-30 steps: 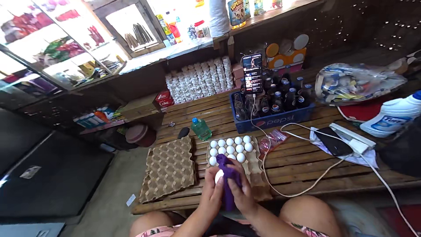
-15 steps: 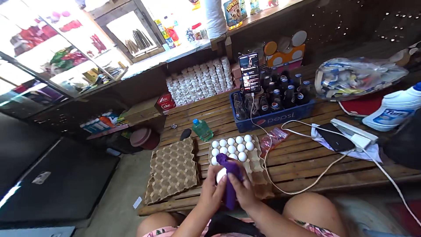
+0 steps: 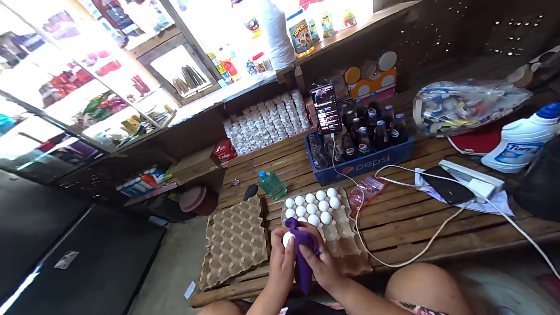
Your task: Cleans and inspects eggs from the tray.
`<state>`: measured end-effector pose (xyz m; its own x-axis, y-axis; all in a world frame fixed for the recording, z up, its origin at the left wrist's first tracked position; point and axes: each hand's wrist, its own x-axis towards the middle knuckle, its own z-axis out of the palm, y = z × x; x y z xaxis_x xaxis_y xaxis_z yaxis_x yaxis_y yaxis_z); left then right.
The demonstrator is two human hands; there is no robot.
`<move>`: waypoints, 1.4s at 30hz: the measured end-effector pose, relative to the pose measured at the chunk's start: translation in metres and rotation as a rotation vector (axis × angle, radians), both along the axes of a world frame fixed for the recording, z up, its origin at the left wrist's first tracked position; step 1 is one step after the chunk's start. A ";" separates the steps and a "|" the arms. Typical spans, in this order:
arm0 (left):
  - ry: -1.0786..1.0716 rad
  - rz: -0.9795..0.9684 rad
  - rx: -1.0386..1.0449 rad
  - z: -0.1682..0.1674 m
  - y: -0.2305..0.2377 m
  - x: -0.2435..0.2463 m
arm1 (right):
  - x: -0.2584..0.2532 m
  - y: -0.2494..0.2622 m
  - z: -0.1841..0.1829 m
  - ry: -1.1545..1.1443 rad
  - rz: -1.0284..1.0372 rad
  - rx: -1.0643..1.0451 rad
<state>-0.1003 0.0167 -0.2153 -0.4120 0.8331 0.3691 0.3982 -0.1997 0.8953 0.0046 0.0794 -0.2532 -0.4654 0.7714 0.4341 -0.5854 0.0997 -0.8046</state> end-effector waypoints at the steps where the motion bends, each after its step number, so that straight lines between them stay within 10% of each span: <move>1: 0.049 -0.022 -0.019 -0.001 -0.002 0.002 | 0.004 0.002 0.007 -0.009 0.022 -0.090; 5: 0.117 -0.110 -0.039 -0.006 -0.005 0.003 | 0.018 0.007 0.029 -0.131 0.104 -0.373; 13: -0.181 0.051 0.061 0.002 0.003 0.003 | -0.001 -0.001 -0.006 -0.034 -0.077 0.193; 19: -0.077 -0.128 -0.012 -0.011 -0.005 0.005 | 0.014 0.006 0.024 -0.142 0.074 -0.389; 27: -0.191 0.019 0.009 0.000 0.002 0.003 | -0.002 -0.001 -0.008 -0.083 -0.118 0.227; 34: -0.011 -0.097 0.004 -0.007 -0.003 0.007 | 0.013 0.003 0.018 -0.186 0.059 -0.317; 42: -0.273 0.081 -0.009 -0.001 0.001 0.001 | -0.006 -0.002 -0.017 -0.096 -0.169 0.300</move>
